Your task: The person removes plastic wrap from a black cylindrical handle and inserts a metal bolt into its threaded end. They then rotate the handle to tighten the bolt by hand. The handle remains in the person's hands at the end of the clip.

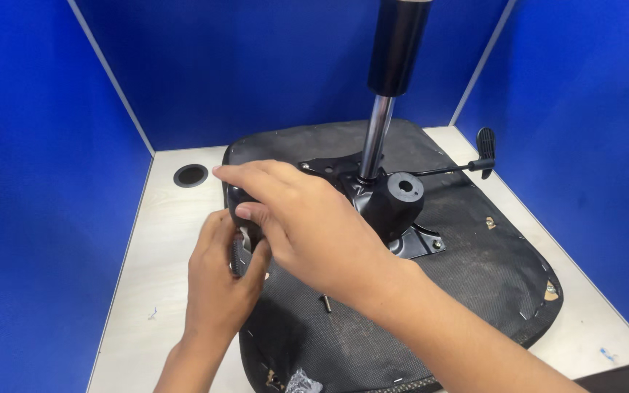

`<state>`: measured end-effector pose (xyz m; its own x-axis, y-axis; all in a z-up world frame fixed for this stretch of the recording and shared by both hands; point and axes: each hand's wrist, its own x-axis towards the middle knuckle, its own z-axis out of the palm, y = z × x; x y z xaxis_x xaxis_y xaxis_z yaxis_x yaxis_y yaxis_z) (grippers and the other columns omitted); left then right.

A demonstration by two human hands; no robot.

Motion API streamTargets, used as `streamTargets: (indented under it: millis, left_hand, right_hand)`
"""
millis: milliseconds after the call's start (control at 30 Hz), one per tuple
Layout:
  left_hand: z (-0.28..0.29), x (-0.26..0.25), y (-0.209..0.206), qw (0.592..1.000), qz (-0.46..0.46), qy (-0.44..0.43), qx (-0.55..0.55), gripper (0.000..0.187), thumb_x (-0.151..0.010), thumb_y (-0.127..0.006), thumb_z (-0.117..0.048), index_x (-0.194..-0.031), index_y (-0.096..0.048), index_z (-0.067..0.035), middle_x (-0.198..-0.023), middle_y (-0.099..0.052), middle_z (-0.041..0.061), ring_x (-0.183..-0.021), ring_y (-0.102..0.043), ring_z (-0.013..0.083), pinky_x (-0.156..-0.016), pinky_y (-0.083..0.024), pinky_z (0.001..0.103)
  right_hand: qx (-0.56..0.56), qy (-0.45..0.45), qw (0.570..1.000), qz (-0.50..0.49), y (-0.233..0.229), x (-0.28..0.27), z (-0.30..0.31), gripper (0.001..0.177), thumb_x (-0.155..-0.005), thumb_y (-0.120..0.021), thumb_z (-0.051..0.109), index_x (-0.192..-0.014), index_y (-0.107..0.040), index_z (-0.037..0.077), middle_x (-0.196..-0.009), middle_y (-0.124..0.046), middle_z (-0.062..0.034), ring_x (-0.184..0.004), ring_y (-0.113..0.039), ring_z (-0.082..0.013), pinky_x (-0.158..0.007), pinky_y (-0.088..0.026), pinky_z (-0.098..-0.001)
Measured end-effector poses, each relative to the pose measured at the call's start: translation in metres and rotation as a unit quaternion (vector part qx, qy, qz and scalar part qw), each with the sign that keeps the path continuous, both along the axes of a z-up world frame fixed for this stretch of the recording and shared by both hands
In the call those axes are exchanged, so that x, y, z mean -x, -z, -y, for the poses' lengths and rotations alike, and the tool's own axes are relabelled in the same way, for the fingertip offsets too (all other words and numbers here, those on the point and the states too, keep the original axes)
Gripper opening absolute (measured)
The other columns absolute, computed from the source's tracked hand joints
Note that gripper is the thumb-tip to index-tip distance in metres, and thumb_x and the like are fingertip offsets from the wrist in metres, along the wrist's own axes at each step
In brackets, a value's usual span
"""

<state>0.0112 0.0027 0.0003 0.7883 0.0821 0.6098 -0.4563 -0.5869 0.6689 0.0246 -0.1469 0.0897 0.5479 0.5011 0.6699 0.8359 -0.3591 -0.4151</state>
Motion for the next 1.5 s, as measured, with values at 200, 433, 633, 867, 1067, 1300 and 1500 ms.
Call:
streamTargets:
  millis: [200, 433, 633, 867, 1067, 1300, 1500]
  left_hand:
    - [0.004, 0.0, 0.002, 0.999, 0.003, -0.047, 0.021, 0.031, -0.084, -0.077, -0.011, -0.111, -0.066, 0.001, -0.09, -0.065, 0.009, -0.083, -0.07, 0.0234, -0.071, -0.055, 0.036]
    - [0.013, -0.001, -0.002, 0.996, 0.012, -0.089, 0.026, 0.031, -0.083, -0.082, -0.014, -0.105, -0.066, 0.001, -0.093, -0.072, 0.011, -0.085, -0.074, 0.0235, -0.073, -0.058, 0.034]
    - [0.017, 0.0, -0.005, 0.993, 0.001, -0.109, 0.043, 0.029, -0.081, -0.083, -0.017, -0.1, -0.069, 0.0, -0.091, -0.076, 0.011, -0.084, -0.076, 0.0239, -0.073, -0.059, 0.035]
    - [0.017, 0.002, -0.004, 0.994, -0.004, -0.099, 0.042, 0.029, -0.082, -0.082, -0.016, -0.105, -0.071, -0.001, -0.096, -0.078, 0.012, -0.09, -0.078, 0.0248, -0.077, -0.06, 0.035]
    - [0.015, 0.005, 0.002, 0.995, -0.002, -0.091, 0.036, 0.03, -0.084, -0.08, -0.015, -0.109, -0.072, -0.001, -0.099, -0.077, 0.013, -0.093, -0.078, 0.0261, -0.075, -0.061, 0.035]
    - [0.014, 0.004, 0.004, 0.995, 0.004, -0.095, 0.033, 0.03, -0.085, -0.079, -0.016, -0.109, -0.07, -0.001, -0.098, -0.077, 0.014, -0.092, -0.078, 0.0271, -0.071, -0.061, 0.036]
    - [0.012, 0.007, 0.006, 0.995, 0.002, -0.085, 0.041, 0.027, -0.086, -0.079, -0.016, -0.107, -0.07, -0.001, -0.096, -0.077, 0.013, -0.09, -0.078, 0.0269, -0.071, -0.061, 0.036]
  right_hand:
    - [-0.007, 0.008, 1.0, -0.027, -0.002, -0.001, 0.002, 0.034, -0.098, -0.066, 0.01, -0.131, -0.06, 0.002, -0.12, -0.071, -0.0163, -0.105, -0.071, -0.0311, -0.09, -0.056, -0.0382]
    - [0.004, 0.022, 0.999, -0.046, -0.004, -0.004, 0.003, 0.033, -0.098, -0.065, 0.011, -0.129, -0.06, 0.002, -0.114, -0.072, -0.0147, -0.101, -0.072, -0.0292, -0.087, -0.056, -0.0376]
    - [0.007, 0.048, 0.996, -0.071, -0.007, -0.001, 0.005, 0.032, -0.096, -0.068, 0.015, -0.125, -0.062, 0.004, -0.108, -0.073, -0.0134, -0.096, -0.073, -0.0276, -0.083, -0.057, -0.0364]
    - [0.001, 0.065, 0.992, -0.109, -0.012, 0.003, 0.004, 0.033, -0.095, -0.068, 0.018, -0.125, -0.062, 0.004, -0.102, -0.072, -0.0122, -0.088, -0.073, -0.0245, -0.078, -0.057, -0.0355]
    - [-0.001, 0.063, 0.995, -0.079, -0.009, 0.009, 0.003, 0.034, -0.096, -0.069, 0.019, -0.125, -0.062, 0.003, -0.107, -0.072, -0.0131, -0.093, -0.073, -0.0256, -0.081, -0.056, -0.036]
    - [0.006, 0.068, 0.994, -0.091, -0.011, 0.012, -0.001, 0.034, -0.096, -0.068, 0.02, -0.125, -0.062, 0.003, -0.106, -0.073, -0.0127, -0.093, -0.073, -0.0253, -0.082, -0.057, -0.0358]
    - [0.021, 0.062, 0.995, -0.079, -0.013, 0.013, -0.002, 0.035, -0.094, -0.068, 0.019, -0.124, -0.062, 0.002, -0.106, -0.072, -0.0127, -0.094, -0.073, -0.0245, -0.082, -0.056, -0.0356]
